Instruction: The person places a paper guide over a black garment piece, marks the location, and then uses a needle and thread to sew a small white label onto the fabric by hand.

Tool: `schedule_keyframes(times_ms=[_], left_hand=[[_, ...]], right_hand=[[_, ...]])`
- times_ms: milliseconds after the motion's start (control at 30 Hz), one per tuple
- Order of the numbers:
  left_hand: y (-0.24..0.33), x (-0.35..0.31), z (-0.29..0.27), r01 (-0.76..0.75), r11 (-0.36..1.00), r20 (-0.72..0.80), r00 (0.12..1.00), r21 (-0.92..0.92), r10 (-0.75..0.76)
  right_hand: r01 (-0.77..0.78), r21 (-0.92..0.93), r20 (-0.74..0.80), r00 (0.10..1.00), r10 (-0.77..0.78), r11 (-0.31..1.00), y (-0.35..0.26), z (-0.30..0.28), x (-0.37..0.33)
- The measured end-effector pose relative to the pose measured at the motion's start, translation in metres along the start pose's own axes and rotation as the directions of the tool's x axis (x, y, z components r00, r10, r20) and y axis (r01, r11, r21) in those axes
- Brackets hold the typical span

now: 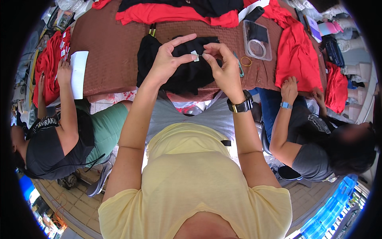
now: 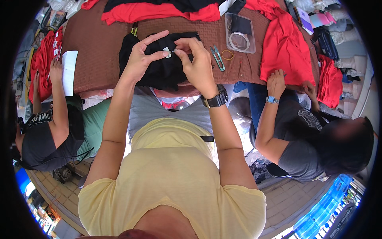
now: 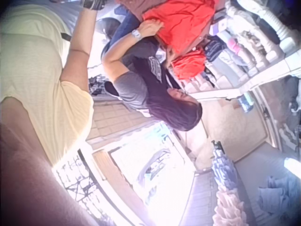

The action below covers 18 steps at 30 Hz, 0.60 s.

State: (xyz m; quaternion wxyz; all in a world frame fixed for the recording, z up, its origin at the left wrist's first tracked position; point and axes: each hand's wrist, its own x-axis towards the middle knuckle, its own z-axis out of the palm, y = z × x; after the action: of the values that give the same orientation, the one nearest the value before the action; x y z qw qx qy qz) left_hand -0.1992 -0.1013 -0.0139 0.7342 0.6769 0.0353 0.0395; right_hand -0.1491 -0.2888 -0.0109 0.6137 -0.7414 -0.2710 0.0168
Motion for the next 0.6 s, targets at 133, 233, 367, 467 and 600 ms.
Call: schedule_keyframes(times_ms=[133, 233, 367, 467, 600], left_hand=[[-0.005, 0.000, 0.001, -0.058, 0.980, -0.068, 0.995, 0.191, 0.073], [-0.008, 0.005, 0.002, -0.104, 0.967, -0.080, 0.989, 0.234, 0.125], [-0.010, 0.007, 0.000, -0.115, 0.947, -0.100, 0.984, 0.300, 0.151], [-0.016, 0.009, -0.009, -0.068, 0.927, -0.154, 0.979, 0.369, 0.134], [-0.037, 0.023, -0.019, 0.013, 0.927, -0.191, 0.979, 0.375, 0.064]], right_hand=[[0.223, -0.200, 0.045, 0.975, -0.218, 0.954, -0.010, 0.008, 0.002], [0.246, -0.237, 0.092, 0.969, -0.230, 0.940, -0.003, 0.011, 0.006], [0.330, -0.219, 0.030, 0.943, -0.331, 0.918, -0.009, 0.008, 0.016], [0.387, 0.104, -0.140, 0.918, -0.372, 0.916, -0.060, -0.008, 0.036], [0.755, 0.094, -0.306, 0.642, -0.703, 0.649, -0.158, -0.061, 0.058]])
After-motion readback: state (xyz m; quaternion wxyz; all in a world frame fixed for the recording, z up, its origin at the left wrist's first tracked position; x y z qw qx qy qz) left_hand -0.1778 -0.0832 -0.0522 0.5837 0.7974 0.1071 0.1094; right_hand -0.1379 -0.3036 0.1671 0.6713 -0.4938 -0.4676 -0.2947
